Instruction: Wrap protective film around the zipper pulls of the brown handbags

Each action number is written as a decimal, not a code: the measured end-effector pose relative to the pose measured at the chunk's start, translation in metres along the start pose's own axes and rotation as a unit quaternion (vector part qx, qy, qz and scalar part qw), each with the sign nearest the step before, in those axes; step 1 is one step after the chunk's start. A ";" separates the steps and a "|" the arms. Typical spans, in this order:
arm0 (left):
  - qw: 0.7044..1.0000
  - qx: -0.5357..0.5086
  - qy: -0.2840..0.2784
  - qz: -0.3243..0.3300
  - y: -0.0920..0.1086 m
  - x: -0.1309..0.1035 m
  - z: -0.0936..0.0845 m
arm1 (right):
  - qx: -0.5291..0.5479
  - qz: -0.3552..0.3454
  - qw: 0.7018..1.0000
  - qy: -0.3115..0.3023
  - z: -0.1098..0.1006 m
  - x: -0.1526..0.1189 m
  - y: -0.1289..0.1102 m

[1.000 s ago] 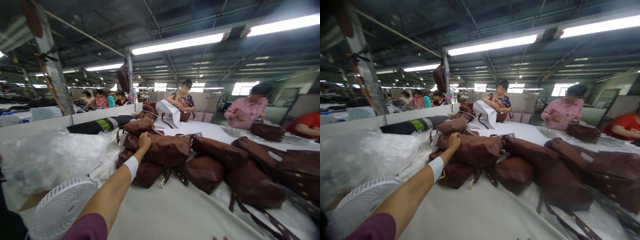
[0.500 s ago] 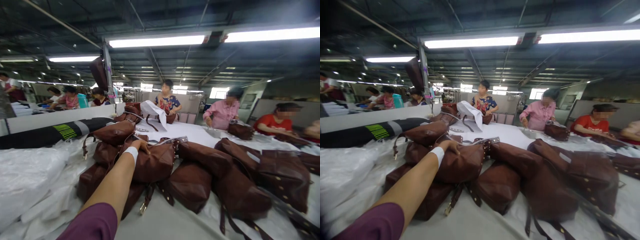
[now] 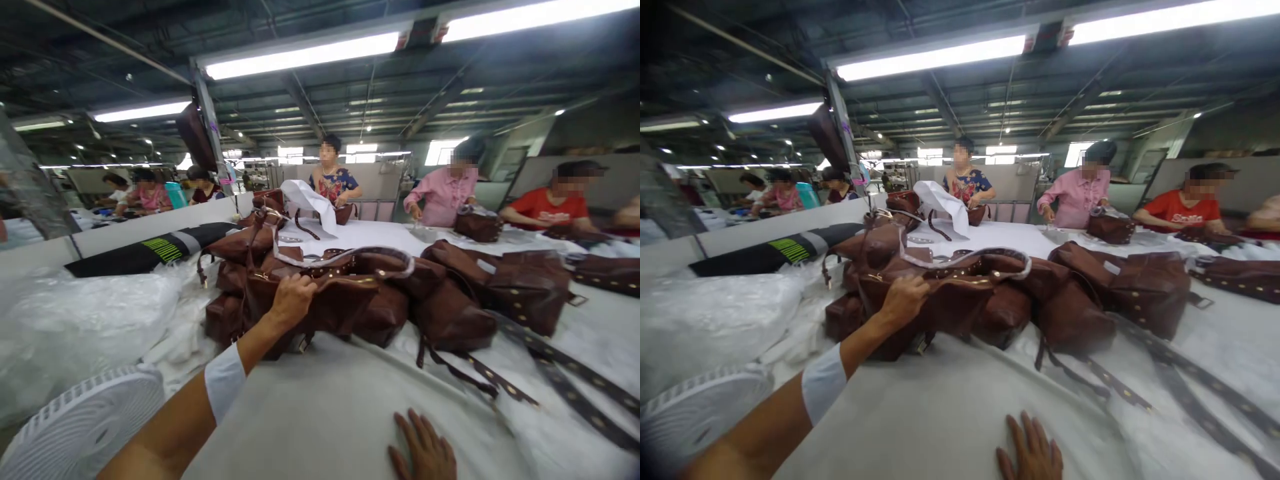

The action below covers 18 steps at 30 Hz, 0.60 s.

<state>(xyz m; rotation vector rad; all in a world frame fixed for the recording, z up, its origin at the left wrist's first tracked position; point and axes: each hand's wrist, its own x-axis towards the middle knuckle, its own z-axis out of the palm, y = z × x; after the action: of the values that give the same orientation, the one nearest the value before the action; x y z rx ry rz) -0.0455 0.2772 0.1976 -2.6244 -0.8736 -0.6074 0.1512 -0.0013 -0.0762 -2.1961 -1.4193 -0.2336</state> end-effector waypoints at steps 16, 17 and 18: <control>0.935 -0.311 -0.123 0.120 0.131 -0.383 0.021 | 0.135 -0.022 0.990 -0.019 -0.053 0.010 -0.074; 0.927 -0.318 -0.155 0.125 0.124 -0.393 0.014 | 0.084 -0.083 0.991 -0.064 -0.052 0.015 -0.077; 0.919 -0.326 -0.187 0.119 0.114 -0.402 0.007 | 0.042 -0.116 0.986 -0.113 -0.050 0.021 -0.080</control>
<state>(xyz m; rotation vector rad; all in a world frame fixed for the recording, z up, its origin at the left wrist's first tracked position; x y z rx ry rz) -0.2634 -0.0057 -0.0202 -3.4688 -0.4703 -0.3748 0.0956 0.0161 0.0010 -2.0380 -1.7793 -0.0023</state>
